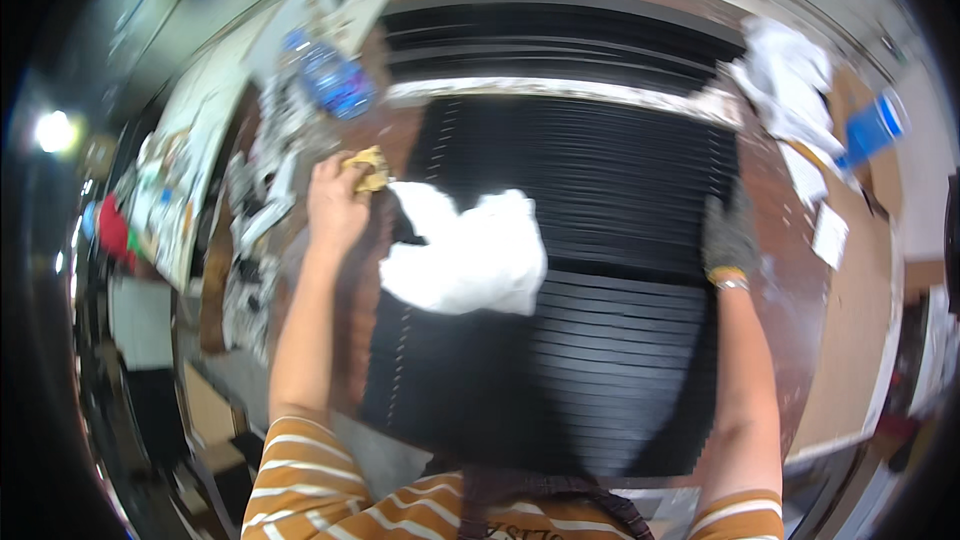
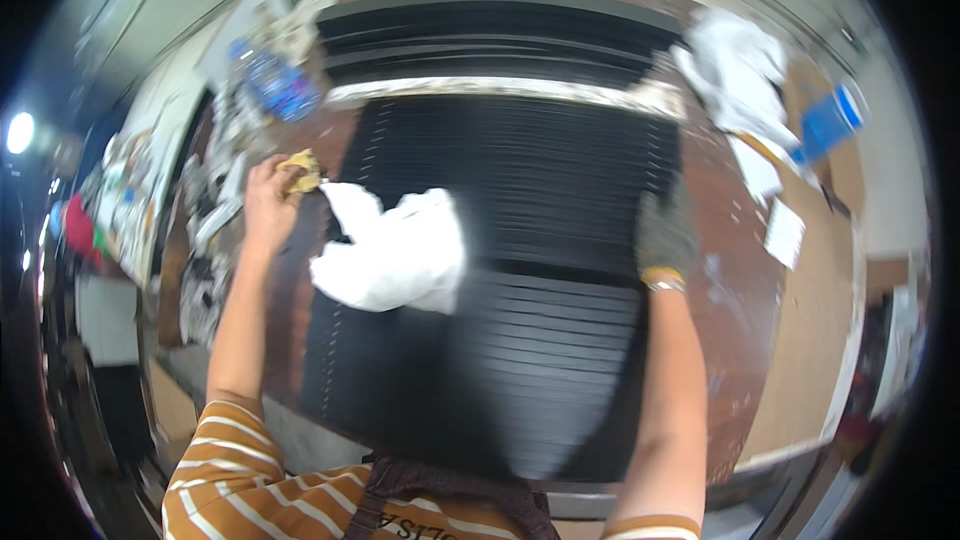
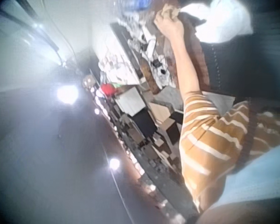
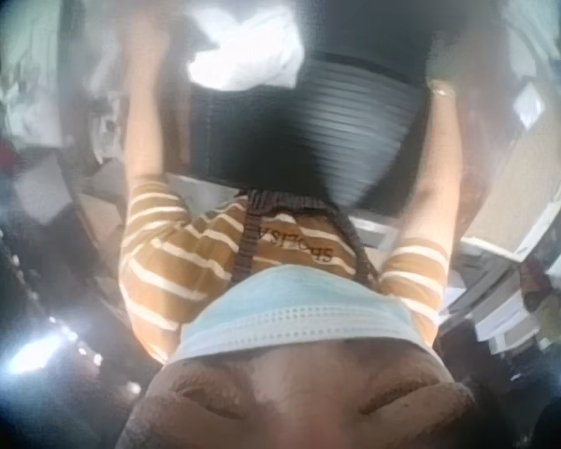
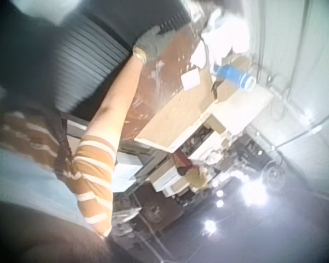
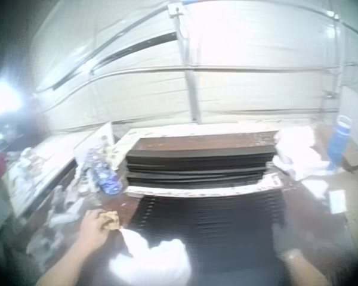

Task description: The person wipes a stack of black slatted panels on a workbench using a sponge and a white cloth. They repeatedly rub the panels and wipe them down, occasionally adjusting their position on the table.

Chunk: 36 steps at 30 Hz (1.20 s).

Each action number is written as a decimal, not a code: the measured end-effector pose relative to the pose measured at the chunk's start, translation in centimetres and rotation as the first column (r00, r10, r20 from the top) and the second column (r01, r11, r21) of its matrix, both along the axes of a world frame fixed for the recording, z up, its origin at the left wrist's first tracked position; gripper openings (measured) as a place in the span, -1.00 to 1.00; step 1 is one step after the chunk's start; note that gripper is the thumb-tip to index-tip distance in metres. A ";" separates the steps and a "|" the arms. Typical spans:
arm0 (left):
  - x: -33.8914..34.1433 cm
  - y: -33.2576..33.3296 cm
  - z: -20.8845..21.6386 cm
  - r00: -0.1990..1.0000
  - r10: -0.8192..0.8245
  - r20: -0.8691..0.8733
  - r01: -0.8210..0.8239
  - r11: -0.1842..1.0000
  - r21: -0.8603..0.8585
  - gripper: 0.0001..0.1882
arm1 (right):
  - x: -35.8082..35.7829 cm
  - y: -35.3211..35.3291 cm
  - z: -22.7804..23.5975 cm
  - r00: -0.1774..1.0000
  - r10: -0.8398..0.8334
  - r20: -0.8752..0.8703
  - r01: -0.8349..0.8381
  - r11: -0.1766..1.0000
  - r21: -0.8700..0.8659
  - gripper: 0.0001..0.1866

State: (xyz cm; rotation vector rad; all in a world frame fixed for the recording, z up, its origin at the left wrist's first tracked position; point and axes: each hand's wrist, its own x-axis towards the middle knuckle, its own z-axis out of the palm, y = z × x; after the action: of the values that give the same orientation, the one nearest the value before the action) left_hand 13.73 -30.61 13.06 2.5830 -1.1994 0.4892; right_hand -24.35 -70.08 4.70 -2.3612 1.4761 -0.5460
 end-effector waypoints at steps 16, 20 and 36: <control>1.8 31.6 -8.6 0.548 0.836 0.028 -0.835 0.545 0.081 -0.55 | -7.7 0.3 -2.8 0.954 0.161 -0.252 -0.187 0.979 -0.085 -0.30; -0.7 18.5 -6.2 0.948 0.171 -0.269 -0.257 0.908 -0.330 -0.41 | -7.3 4.6 -2.0 0.876 0.118 -0.468 -0.226 0.957 -0.182 -0.30; -5.0 -6.2 -2.6 0.999 -0.016 -0.037 0.005 0.963 -0.268 -0.70 | -4.2 6.1 0.8 0.945 0.110 -0.307 -0.160 0.977 -0.144 -0.30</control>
State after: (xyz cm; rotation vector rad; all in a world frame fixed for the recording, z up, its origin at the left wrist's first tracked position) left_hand 8.76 -36.86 10.44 2.3448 -1.0532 0.5555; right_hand -28.58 -63.95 5.45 -2.7526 1.4171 -0.2980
